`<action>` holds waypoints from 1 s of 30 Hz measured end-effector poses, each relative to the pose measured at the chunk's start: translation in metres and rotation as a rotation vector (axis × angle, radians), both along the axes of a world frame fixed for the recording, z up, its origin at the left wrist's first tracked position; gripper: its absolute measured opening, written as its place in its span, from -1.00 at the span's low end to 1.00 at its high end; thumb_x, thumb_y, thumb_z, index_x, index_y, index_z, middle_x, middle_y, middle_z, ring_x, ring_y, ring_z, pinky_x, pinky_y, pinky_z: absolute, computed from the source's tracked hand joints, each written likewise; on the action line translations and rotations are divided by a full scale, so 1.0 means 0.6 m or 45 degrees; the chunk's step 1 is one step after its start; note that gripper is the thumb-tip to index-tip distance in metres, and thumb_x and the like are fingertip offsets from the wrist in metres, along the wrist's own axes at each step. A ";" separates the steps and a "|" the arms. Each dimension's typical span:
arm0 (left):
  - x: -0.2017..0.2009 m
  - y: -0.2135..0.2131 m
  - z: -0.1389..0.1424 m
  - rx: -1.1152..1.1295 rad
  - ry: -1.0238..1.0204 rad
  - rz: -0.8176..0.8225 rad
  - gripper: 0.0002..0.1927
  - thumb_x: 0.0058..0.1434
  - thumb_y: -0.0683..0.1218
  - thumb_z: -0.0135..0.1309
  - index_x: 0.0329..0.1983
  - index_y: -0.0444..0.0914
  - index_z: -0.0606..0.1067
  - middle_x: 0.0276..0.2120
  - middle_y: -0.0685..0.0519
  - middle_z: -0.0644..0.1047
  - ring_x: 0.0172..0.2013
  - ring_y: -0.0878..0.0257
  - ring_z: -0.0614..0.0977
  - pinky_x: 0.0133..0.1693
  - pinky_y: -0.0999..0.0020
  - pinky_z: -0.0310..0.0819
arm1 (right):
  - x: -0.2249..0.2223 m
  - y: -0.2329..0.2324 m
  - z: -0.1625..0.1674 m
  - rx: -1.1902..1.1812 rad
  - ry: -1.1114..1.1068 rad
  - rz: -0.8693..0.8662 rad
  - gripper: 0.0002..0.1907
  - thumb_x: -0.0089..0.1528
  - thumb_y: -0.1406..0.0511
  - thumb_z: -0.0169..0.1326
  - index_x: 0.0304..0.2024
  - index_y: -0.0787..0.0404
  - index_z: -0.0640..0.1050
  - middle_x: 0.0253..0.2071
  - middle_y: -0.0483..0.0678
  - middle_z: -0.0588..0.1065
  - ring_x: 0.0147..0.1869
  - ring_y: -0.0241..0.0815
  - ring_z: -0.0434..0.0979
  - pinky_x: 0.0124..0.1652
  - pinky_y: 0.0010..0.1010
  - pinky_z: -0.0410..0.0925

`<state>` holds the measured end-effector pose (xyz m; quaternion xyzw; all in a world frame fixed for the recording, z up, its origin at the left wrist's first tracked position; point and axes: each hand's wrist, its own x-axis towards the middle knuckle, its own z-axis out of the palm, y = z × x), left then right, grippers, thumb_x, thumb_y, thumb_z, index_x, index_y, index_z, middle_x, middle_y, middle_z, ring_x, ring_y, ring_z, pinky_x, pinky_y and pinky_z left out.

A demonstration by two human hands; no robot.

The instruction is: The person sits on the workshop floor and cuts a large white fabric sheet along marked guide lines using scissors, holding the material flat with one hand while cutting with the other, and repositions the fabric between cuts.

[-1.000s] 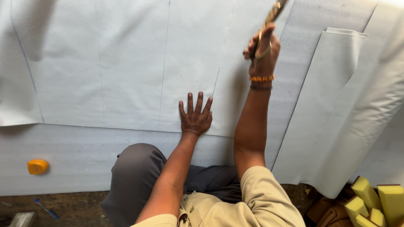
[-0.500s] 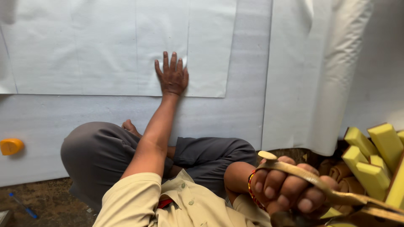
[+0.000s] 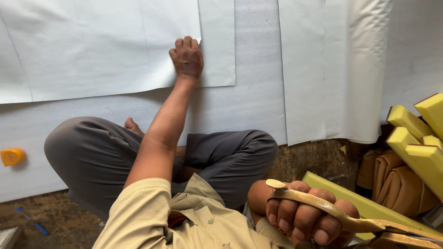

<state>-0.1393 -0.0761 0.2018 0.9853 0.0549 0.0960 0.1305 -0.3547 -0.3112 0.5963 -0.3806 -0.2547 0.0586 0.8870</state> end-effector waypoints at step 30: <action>-0.298 0.178 0.057 -0.936 0.353 0.861 -0.79 0.34 0.00 0.02 -0.19 -0.24 0.53 -0.25 0.02 0.65 -0.25 0.21 0.66 -0.23 0.34 0.52 | -0.116 0.250 -0.511 -1.127 1.444 0.373 -0.32 0.11 -0.33 0.05 -0.39 0.13 0.42 -0.55 -0.19 0.39 -0.52 -0.37 0.41 -0.51 -0.54 0.41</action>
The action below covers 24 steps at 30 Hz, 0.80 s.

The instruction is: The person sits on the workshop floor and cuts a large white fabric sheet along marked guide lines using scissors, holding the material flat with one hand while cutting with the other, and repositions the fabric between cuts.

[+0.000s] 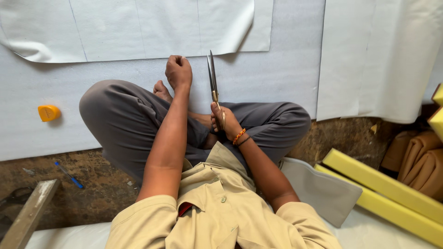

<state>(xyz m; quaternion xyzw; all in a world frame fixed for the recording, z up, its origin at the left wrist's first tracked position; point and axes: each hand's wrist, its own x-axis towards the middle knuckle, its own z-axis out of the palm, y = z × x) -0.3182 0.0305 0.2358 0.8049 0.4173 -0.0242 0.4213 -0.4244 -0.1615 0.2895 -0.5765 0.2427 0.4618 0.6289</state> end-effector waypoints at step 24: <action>0.013 0.011 -0.006 -0.913 0.114 0.467 -0.65 0.29 0.12 0.08 -0.40 -0.25 0.54 -0.64 0.11 0.54 -0.75 0.42 0.34 -0.69 0.50 0.17 | 0.027 0.086 -0.011 -0.166 -0.043 0.020 -0.30 0.09 -0.35 0.03 -0.43 0.13 0.42 -0.57 -0.18 0.38 -0.57 -0.36 0.41 -0.54 -0.53 0.41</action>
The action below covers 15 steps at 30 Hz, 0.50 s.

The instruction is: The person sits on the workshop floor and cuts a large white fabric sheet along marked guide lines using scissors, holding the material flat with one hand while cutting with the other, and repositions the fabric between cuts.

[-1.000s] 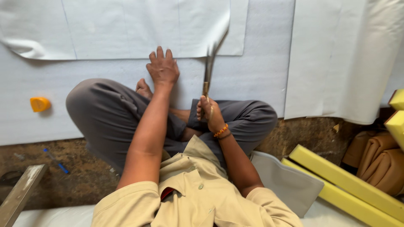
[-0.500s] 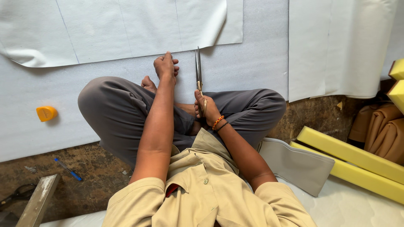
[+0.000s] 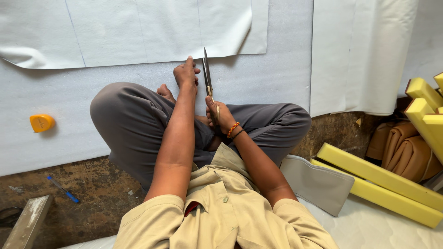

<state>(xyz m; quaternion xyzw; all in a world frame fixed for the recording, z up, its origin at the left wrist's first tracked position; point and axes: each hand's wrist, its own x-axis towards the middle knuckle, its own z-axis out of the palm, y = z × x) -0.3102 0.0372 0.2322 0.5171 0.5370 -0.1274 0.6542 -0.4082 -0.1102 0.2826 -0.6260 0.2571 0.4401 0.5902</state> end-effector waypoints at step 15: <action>0.017 -0.013 -0.033 -0.217 -0.238 0.209 -0.71 0.09 -0.05 0.37 -0.54 -0.20 0.46 -0.65 0.13 0.46 -0.75 0.42 0.35 -0.74 0.47 0.11 | 0.046 0.026 -0.060 0.060 -0.110 -0.068 -0.31 0.10 -0.33 0.05 -0.39 0.13 0.41 -0.54 -0.21 0.38 -0.52 -0.35 0.42 -0.51 -0.53 0.38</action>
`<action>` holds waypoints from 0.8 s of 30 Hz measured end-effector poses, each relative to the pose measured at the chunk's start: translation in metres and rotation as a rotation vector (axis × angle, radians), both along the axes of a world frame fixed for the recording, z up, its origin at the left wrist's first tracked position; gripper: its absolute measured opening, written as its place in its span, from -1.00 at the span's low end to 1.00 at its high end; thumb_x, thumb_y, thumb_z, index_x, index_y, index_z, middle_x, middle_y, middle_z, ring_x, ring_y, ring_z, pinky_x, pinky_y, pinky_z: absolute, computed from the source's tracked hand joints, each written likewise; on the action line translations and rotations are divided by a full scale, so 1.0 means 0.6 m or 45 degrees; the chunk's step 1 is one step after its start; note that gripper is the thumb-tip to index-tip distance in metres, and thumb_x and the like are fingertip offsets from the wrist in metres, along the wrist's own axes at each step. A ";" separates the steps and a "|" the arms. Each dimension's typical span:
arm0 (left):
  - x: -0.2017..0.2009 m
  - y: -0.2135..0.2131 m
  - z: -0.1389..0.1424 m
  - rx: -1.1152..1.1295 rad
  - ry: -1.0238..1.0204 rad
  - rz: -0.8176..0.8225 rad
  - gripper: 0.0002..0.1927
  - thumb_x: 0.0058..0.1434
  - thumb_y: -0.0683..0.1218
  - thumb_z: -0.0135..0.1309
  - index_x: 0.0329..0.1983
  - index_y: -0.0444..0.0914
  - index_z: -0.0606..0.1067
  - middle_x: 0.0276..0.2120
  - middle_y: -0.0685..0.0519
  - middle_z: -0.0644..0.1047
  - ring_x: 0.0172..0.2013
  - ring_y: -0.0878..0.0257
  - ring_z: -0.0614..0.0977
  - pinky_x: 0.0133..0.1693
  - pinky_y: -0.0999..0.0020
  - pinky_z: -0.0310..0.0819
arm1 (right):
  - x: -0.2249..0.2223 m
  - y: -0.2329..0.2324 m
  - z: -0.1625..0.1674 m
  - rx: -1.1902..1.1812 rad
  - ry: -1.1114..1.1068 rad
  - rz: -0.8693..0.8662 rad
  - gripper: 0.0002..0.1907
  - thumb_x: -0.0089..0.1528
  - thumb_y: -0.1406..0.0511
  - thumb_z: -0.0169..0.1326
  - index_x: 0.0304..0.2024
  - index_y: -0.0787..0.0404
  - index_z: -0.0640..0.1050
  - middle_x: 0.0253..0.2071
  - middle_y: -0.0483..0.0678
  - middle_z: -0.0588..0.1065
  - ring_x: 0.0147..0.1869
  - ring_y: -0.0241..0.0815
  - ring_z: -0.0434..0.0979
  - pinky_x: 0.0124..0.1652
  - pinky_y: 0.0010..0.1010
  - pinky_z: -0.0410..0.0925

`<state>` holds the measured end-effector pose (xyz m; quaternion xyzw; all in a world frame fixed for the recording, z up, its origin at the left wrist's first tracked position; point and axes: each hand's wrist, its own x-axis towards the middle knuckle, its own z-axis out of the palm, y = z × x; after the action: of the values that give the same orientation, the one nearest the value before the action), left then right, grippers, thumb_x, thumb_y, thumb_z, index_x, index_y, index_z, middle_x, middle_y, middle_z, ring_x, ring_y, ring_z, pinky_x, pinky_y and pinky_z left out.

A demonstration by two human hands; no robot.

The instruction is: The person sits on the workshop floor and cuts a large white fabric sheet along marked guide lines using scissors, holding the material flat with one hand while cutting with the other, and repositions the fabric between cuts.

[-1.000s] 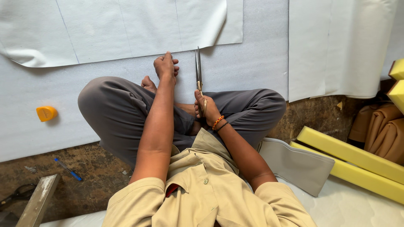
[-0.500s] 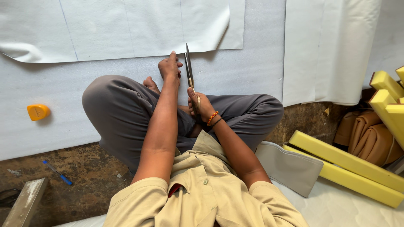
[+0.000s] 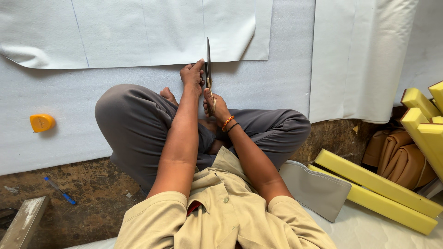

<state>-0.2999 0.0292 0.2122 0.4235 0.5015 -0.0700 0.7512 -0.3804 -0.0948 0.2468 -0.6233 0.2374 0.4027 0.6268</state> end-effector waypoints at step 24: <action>0.003 -0.001 0.002 0.072 -0.010 -0.057 -0.70 0.12 -0.05 0.32 -0.56 -0.21 0.44 -0.64 0.08 0.48 -0.74 0.39 0.39 -0.77 0.47 0.10 | 0.013 0.004 -0.025 -0.105 -0.087 -0.003 -0.34 0.17 -0.30 0.01 -0.44 0.14 0.40 -0.60 -0.17 0.36 -0.61 -0.35 0.35 -0.60 -0.52 0.32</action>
<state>-0.2979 0.0283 0.2132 0.4560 0.4907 -0.0711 0.7391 -0.3723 -0.0926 0.2317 -0.6617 0.2331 0.3704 0.6087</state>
